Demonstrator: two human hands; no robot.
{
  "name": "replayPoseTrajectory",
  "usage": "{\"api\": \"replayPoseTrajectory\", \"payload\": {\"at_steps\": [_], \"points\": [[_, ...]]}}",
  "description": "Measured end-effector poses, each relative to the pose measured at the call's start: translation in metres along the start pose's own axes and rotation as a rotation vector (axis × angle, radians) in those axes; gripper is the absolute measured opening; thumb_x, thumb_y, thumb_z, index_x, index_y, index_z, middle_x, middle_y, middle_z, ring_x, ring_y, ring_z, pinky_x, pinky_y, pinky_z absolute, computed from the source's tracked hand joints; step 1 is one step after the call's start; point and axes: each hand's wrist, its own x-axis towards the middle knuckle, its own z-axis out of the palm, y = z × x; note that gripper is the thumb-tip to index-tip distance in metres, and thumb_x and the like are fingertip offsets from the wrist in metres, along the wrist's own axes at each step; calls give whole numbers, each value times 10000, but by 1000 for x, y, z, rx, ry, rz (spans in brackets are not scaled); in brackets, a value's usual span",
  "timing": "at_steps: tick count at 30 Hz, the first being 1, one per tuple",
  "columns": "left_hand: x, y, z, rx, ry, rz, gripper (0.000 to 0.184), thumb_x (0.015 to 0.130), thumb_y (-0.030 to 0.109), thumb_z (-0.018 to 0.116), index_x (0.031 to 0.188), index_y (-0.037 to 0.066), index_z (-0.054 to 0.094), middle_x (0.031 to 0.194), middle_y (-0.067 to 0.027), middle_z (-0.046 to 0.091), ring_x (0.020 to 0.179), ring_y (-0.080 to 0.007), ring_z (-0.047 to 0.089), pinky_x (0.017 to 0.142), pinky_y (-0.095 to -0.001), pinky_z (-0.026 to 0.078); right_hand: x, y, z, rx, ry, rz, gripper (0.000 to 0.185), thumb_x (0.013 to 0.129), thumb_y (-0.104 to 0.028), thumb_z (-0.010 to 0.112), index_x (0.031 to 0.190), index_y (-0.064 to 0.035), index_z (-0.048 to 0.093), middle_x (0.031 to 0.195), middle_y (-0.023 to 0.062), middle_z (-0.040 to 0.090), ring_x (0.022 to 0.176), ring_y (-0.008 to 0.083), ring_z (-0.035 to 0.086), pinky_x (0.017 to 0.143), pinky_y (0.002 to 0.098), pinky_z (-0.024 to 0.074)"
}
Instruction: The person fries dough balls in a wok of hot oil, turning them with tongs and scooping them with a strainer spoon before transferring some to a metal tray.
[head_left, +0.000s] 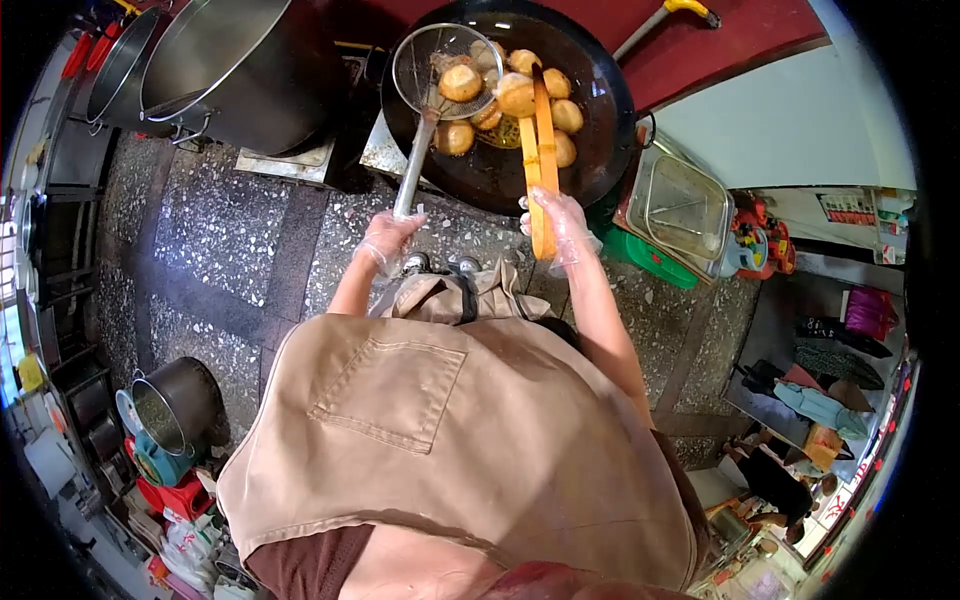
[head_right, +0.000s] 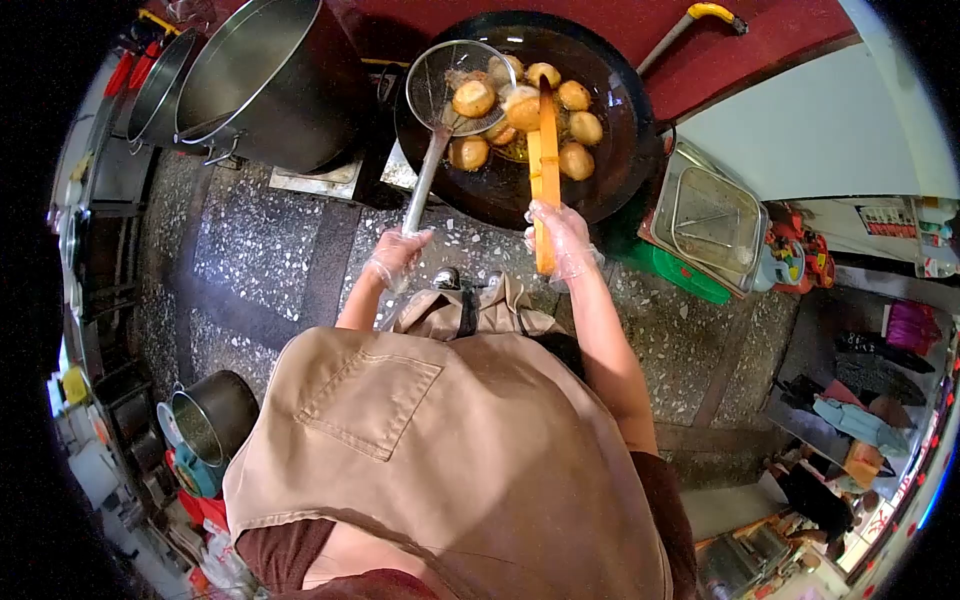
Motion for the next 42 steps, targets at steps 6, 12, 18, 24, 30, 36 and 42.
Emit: {"api": "replayPoseTrajectory", "payload": {"at_steps": [6,12,18,24,30,36,42], "points": [[-5,-5,7,51,-16,-18,326,766,297,742,661,39,572,529,-4,499,412,-98,432,385,-270,349,28,5,41,241,-385,26,368,873,-242,594,1088,49,527,913,180,612,684,234,596,623,353,529],[-19,-20,17,-40,-38,-1,327,757,289,755,742,35,551,545,2,500,412,-88,431,374,-258,347,88,49,53,679,-714,231,659,875,-430,517,1223,120,413,1073,239,565,834,301,588,760,376,497],[-13,-23,24,-25,96,13,303,767,248,737,813,15,548,546,-17,512,408,-99,441,367,-271,352,60,48,43,803,-669,367,750,885,-468,465,1290,147,323,1094,259,554,846,312,596,769,375,501],[-8,-26,20,11,149,48,307,766,240,727,821,-12,560,568,-22,531,440,-108,458,410,-283,384,29,26,36,255,-468,102,575,849,-373,592,1210,56,460,981,180,609,775,259,612,728,346,517],[-7,-28,28,79,209,91,293,776,216,718,863,-19,568,600,-24,544,500,-104,484,459,-278,415,27,13,80,-568,1,-222,494,752,-334,713,1102,-22,556,866,95,646,770,171,591,710,308,458],[-4,-43,27,370,323,182,310,782,211,708,930,-36,592,660,-73,602,567,-125,515,554,-302,458,38,21,99,-392,15,-135,275,783,-266,718,906,-58,586,667,-30,518,503,78,475,460,232,390],[-14,-32,30,308,317,133,308,783,203,702,908,-50,577,626,-59,575,519,-114,476,488,-298,431,13,18,91,-38,-159,57,285,842,-250,643,971,-8,564,785,74,595,544,151,557,510,278,500]]}}
